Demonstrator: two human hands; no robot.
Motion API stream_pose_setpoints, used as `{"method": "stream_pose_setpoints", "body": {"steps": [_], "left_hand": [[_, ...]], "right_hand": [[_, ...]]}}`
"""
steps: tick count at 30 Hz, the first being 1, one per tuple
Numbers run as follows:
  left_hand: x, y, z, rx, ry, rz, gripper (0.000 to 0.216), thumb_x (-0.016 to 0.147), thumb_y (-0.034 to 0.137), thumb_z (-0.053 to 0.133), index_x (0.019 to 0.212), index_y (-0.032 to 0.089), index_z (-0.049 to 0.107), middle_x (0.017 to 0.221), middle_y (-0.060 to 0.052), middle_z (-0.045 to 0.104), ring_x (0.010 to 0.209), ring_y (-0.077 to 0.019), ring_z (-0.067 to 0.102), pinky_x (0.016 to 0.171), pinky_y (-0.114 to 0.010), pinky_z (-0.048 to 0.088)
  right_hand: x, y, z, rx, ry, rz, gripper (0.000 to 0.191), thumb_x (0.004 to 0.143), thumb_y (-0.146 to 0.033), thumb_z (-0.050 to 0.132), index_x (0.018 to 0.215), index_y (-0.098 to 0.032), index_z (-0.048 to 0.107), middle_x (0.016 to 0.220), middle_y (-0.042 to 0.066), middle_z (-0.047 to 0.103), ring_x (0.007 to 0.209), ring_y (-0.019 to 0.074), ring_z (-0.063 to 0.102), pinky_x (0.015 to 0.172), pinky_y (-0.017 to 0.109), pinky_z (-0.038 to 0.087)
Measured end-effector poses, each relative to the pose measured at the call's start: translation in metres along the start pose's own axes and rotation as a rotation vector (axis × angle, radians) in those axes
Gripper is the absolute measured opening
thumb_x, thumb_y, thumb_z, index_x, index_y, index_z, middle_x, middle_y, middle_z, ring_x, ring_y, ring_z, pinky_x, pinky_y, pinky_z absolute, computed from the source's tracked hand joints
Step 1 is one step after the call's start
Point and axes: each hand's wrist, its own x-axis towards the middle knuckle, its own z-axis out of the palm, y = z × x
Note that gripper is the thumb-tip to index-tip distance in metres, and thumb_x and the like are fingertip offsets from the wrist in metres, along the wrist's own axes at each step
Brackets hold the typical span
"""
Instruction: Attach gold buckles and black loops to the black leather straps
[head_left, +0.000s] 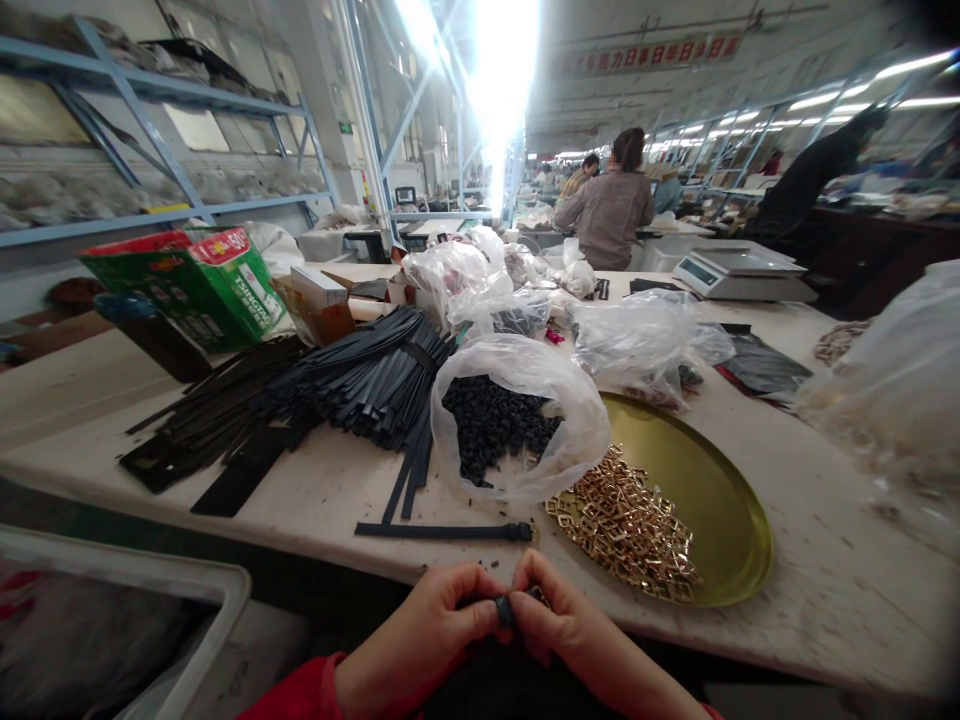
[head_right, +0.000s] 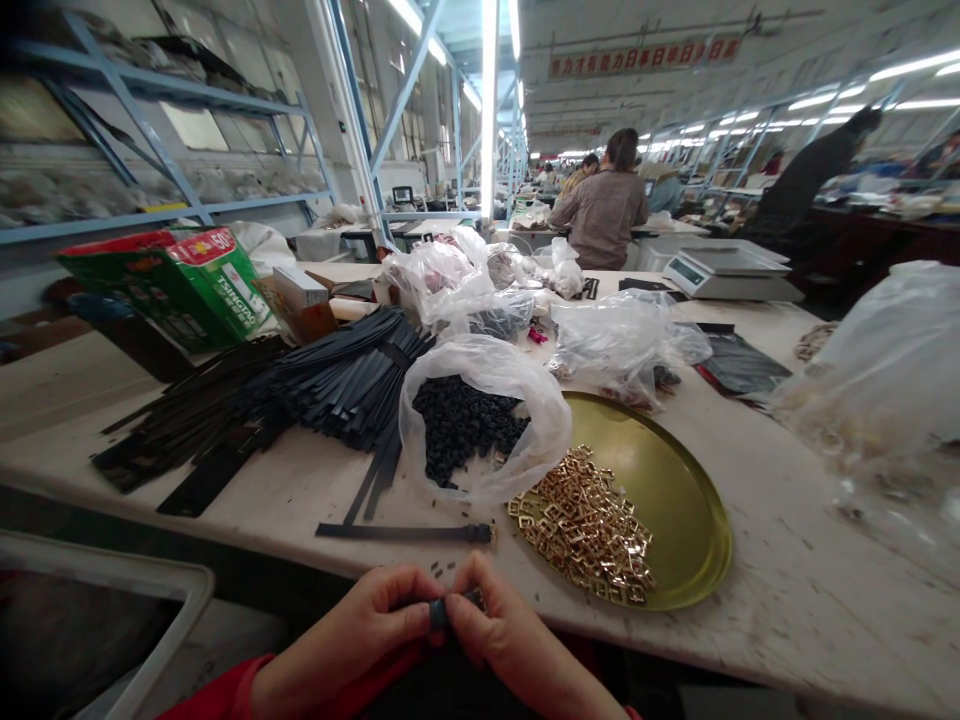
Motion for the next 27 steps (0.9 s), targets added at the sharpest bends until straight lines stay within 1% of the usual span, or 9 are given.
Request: {"method": "stream_pose_setpoints", "body": {"steps": [5, 9, 12, 15, 18, 20, 22, 24, 27], "left_hand": [[-0.003, 0.007, -0.004, 0.241, -0.07, -0.081, 0.034, 0.081, 0.044, 0.046, 0.075, 0.014, 0.062, 0.058, 0.003, 0.054, 0.054, -0.0103, 0.046, 0.05, -0.018, 0.033], [-0.005, 0.012, -0.009, 0.369, -0.144, -0.024, 0.028, 0.082, 0.036, 0.044, 0.078, 0.016, 0.062, 0.065, 0.003, 0.056, 0.059, -0.0114, 0.048, 0.053, -0.019, 0.035], [-0.005, 0.013, -0.007, 0.41, -0.13, 0.02, 0.023, 0.081, 0.029, 0.045, 0.077, 0.017, 0.064, 0.068, 0.002, 0.059, 0.059, -0.0123, 0.049, 0.056, -0.02, 0.037], [-0.004, 0.011, -0.002, 0.43, -0.124, 0.082, 0.023, 0.082, 0.027, 0.043, 0.082, 0.018, 0.065, 0.07, 0.001, 0.063, 0.06, -0.0133, 0.051, 0.057, -0.02, 0.038], [0.0, 0.009, -0.009, 0.534, -0.135, 0.136, 0.025, 0.084, 0.03, 0.043, 0.082, 0.02, 0.065, 0.072, 0.001, 0.065, 0.062, -0.0147, 0.055, 0.057, -0.02, 0.038], [0.01, 0.007, -0.021, 0.722, -0.048, 0.16, 0.026, 0.084, 0.036, 0.045, 0.08, 0.02, 0.065, 0.073, -0.001, 0.066, 0.064, -0.0167, 0.057, 0.057, -0.022, 0.037], [0.025, 0.003, -0.035, 0.938, 0.14, 0.178, 0.026, 0.085, 0.038, 0.046, 0.081, 0.019, 0.063, 0.075, -0.003, 0.066, 0.067, -0.0187, 0.059, 0.058, -0.024, 0.037], [0.043, -0.003, -0.045, 1.068, 0.309, 0.18, 0.024, 0.087, 0.032, 0.043, 0.084, 0.018, 0.062, 0.078, -0.006, 0.065, 0.07, -0.0196, 0.059, 0.063, -0.026, 0.038], [0.063, -0.01, -0.055, 1.114, 0.365, 0.2, 0.02, 0.086, 0.024, 0.045, 0.078, 0.018, 0.062, 0.083, -0.006, 0.064, 0.081, -0.0193, 0.058, 0.073, -0.027, 0.038]], "right_hand": [[-0.007, 0.004, 0.002, -0.281, 0.175, -0.174, 0.019, 0.081, -0.038, 0.05, 0.075, -0.021, 0.044, 0.067, -0.003, 0.047, 0.064, 0.0128, 0.043, 0.058, 0.024, 0.036], [-0.007, 0.01, 0.001, -0.446, 0.151, -0.226, 0.008, 0.084, -0.029, 0.045, 0.085, -0.022, 0.049, 0.077, 0.0, 0.056, 0.071, 0.0161, 0.051, 0.064, 0.027, 0.039], [-0.006, 0.011, 0.002, -0.527, 0.103, -0.276, 0.012, 0.086, -0.027, 0.042, 0.093, -0.022, 0.051, 0.082, 0.003, 0.061, 0.074, 0.0179, 0.056, 0.066, 0.028, 0.04], [-0.006, 0.013, 0.006, -0.54, 0.075, -0.329, 0.015, 0.088, -0.026, 0.04, 0.093, -0.022, 0.053, 0.082, 0.004, 0.064, 0.074, 0.0186, 0.058, 0.066, 0.028, 0.041], [0.0, 0.015, 0.005, -0.56, 0.116, -0.358, 0.017, 0.088, -0.027, 0.04, 0.1, -0.022, 0.051, 0.082, 0.004, 0.065, 0.072, 0.0185, 0.059, 0.064, 0.027, 0.041], [0.012, 0.014, -0.001, -0.668, 0.239, -0.355, 0.018, 0.088, -0.027, 0.041, 0.1, -0.021, 0.052, 0.079, 0.004, 0.064, 0.071, 0.0191, 0.059, 0.063, 0.028, 0.04], [0.03, 0.011, -0.009, -0.871, 0.386, -0.341, 0.016, 0.088, -0.026, 0.041, 0.091, -0.019, 0.055, 0.077, 0.006, 0.063, 0.071, 0.021, 0.058, 0.064, 0.03, 0.039], [0.05, 0.01, -0.018, -1.09, 0.477, -0.346, 0.019, 0.088, -0.023, 0.041, 0.08, -0.018, 0.058, 0.078, 0.008, 0.063, 0.076, 0.0231, 0.057, 0.069, 0.033, 0.038], [0.072, 0.015, -0.025, -1.287, 0.523, -0.394, 0.021, 0.088, -0.017, 0.041, 0.079, -0.019, 0.06, 0.083, 0.008, 0.063, 0.08, 0.0239, 0.056, 0.072, 0.034, 0.037]]}}
